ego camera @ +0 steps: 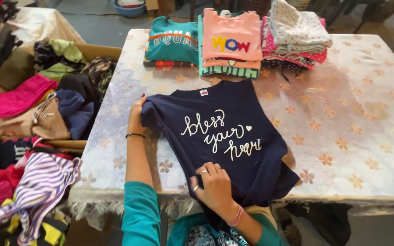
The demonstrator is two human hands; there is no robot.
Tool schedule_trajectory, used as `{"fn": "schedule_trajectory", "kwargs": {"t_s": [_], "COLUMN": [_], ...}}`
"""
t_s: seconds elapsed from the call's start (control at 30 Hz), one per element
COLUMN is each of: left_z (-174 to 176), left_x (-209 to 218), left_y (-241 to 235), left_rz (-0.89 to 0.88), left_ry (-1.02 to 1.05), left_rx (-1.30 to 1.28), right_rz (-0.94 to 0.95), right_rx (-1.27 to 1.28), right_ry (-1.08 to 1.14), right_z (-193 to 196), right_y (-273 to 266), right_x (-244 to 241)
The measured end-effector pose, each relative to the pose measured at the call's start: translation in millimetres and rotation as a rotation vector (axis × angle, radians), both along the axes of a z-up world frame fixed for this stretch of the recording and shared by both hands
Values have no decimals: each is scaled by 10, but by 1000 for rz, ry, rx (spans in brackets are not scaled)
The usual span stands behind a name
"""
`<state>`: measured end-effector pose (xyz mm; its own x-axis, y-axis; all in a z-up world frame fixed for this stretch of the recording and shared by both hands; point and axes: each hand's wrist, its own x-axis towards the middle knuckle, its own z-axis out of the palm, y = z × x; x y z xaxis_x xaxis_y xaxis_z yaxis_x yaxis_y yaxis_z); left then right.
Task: The person folds several t-shirts on a table covered with a floral tablecloth. They handle a peach-colored shirt, a dark green shirt, and a navy blue shirt, smoothing and folding each one before stacking them on the table.
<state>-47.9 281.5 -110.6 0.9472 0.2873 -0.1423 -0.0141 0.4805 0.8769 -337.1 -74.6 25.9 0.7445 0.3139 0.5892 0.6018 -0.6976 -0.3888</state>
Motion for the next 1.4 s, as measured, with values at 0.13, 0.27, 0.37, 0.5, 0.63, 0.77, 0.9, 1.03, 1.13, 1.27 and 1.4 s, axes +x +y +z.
{"fn": "schedule_trajectory", "kwargs": {"t_s": [0.13, 0.27, 0.37, 0.5, 0.63, 0.77, 0.9, 1.03, 1.13, 1.27, 1.4], "left_z": [-54, -138, -101, -168, -234, -166, 375, 1042, 1462, 1705, 1279], "left_x": [66, 144, 138, 141, 213, 170, -266, -681, -996, -1609, -2503], "left_y": [-8, 1, -23, -26, 58, 90, -153, -547, -713, -770, -686], "left_rz": [18, 80, 58, 55, 91, 79, -33, -211, -186, 117, 380], "left_ry": [-12, -40, -58, -46, -42, -176, -287, -391, -531, -733, -820], "left_rx": [-5, 240, 261, 315, 319, 78, -10, -168, -164, -177, -11], "right_rz": [42, 92, 105, 32, 58, 10, 79, 65, 19, -230, -506], "right_rx": [89, 346, 493, 297, 47, 5, 171, 462, 345, 47, -18], "right_ry": [37, 346, 621, 519, -27, -27, 39, 540, 520, 259, 312], "right_z": [-203, -300, -312, -2, 153, -423, -449, -427, -80, 223, 243], "right_y": [-87, -166, -224, -52, 178, 207, -5, -506, -755, -1288, -2059], "right_x": [21, 58, 130, 32, -42, 84, 255, 392, 271, 64, -170]}}
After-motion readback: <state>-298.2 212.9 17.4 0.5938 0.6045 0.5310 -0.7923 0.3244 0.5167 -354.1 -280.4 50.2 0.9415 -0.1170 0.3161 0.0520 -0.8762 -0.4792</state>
